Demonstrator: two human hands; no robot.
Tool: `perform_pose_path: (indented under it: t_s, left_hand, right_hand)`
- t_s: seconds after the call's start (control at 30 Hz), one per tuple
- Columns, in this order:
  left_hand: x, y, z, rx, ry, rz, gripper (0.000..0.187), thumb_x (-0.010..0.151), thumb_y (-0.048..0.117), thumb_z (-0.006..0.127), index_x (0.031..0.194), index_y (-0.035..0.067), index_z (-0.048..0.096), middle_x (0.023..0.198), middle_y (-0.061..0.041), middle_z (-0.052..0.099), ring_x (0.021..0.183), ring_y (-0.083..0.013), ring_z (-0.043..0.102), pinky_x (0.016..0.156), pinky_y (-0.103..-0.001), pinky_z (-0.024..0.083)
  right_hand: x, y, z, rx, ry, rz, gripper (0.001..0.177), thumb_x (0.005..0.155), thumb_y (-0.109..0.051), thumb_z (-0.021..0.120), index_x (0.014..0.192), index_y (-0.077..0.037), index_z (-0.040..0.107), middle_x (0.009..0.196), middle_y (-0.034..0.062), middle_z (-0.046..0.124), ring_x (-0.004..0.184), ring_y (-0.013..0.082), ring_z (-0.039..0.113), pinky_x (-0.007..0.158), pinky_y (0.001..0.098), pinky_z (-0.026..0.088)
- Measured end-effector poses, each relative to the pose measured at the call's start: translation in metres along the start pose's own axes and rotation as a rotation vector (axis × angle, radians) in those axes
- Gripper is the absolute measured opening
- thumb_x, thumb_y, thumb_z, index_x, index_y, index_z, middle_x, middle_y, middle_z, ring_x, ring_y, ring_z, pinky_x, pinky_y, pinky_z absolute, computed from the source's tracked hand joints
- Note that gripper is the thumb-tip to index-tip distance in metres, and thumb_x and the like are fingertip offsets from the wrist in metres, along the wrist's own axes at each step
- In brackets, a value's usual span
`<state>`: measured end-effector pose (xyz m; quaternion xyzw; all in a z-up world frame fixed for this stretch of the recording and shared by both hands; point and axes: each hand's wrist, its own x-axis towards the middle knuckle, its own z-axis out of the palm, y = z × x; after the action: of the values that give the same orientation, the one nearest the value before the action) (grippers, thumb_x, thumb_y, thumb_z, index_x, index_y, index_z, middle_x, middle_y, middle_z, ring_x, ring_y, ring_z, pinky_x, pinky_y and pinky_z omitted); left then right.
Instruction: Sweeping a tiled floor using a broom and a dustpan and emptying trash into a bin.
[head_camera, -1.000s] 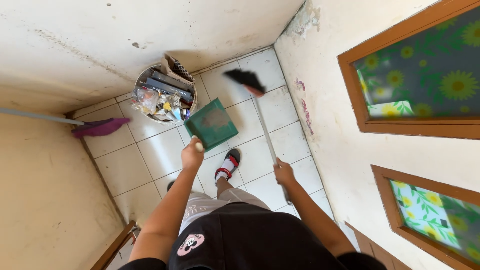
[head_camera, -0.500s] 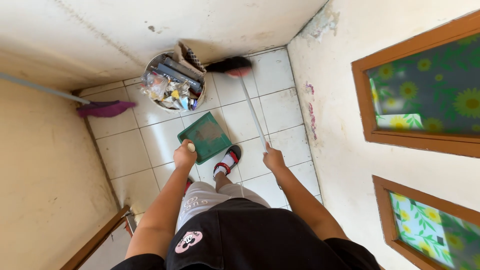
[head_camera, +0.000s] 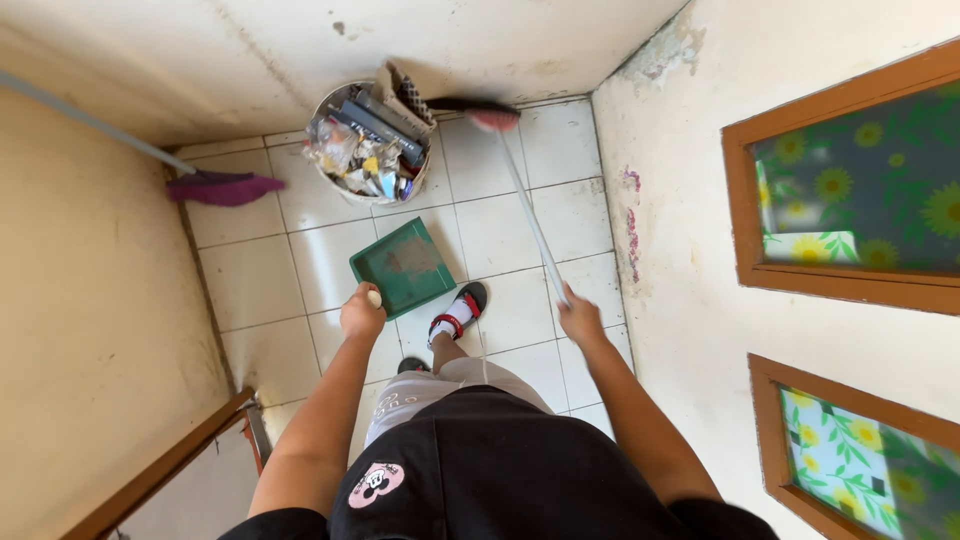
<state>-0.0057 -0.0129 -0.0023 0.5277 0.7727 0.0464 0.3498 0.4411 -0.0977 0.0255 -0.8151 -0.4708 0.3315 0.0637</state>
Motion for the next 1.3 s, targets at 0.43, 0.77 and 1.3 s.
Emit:
perform_pose_path:
  t_s: [0.43, 0.77, 1.3]
  left_hand:
    - [-0.092, -0.094, -0.01, -0.201, 0.167, -0.076, 0.028, 0.081, 0.005, 0.07, 0.105, 0.018, 0.066, 0.096, -0.019, 0.073, 0.094, -0.0427, 0.068, 0.083, -0.048, 0.056]
    - [-0.154, -0.147, 0.007, -0.257, 0.278, -0.092, 0.027, 0.082, 0.01, 0.072, 0.108, 0.017, 0.067, 0.099, -0.018, 0.073, 0.094, -0.0424, 0.068, 0.084, -0.048, 0.055]
    - [-0.181, -0.148, 0.024, -0.243, 0.137, -0.095, 0.039, 0.079, 0.022, 0.078, 0.116, 0.02, 0.068, 0.105, -0.015, 0.075, 0.099, -0.0379, 0.069, 0.089, -0.044, 0.055]
  right_hand:
    - [-0.084, 0.099, 0.081, -0.342, -0.023, -0.227, 0.057, 0.092, -0.023, 0.066, 0.147, -0.014, 0.053, 0.096, 0.019, 0.073, 0.087, 0.0364, 0.07, 0.078, 0.0428, 0.057]
    - [-0.147, 0.066, 0.032, 0.421, -0.088, 0.261, 0.05, 0.097, -0.018, 0.066, 0.147, -0.019, 0.058, 0.058, 0.005, 0.053, 0.041, 0.0153, 0.047, 0.037, 0.0351, 0.038]
    - [-0.228, 0.111, 0.079, 0.645, -0.291, 0.422, 0.053, 0.097, -0.019, 0.062, 0.15, -0.02, 0.055, 0.059, 0.0048, 0.051, 0.039, 0.0139, 0.041, 0.037, 0.0343, 0.037]
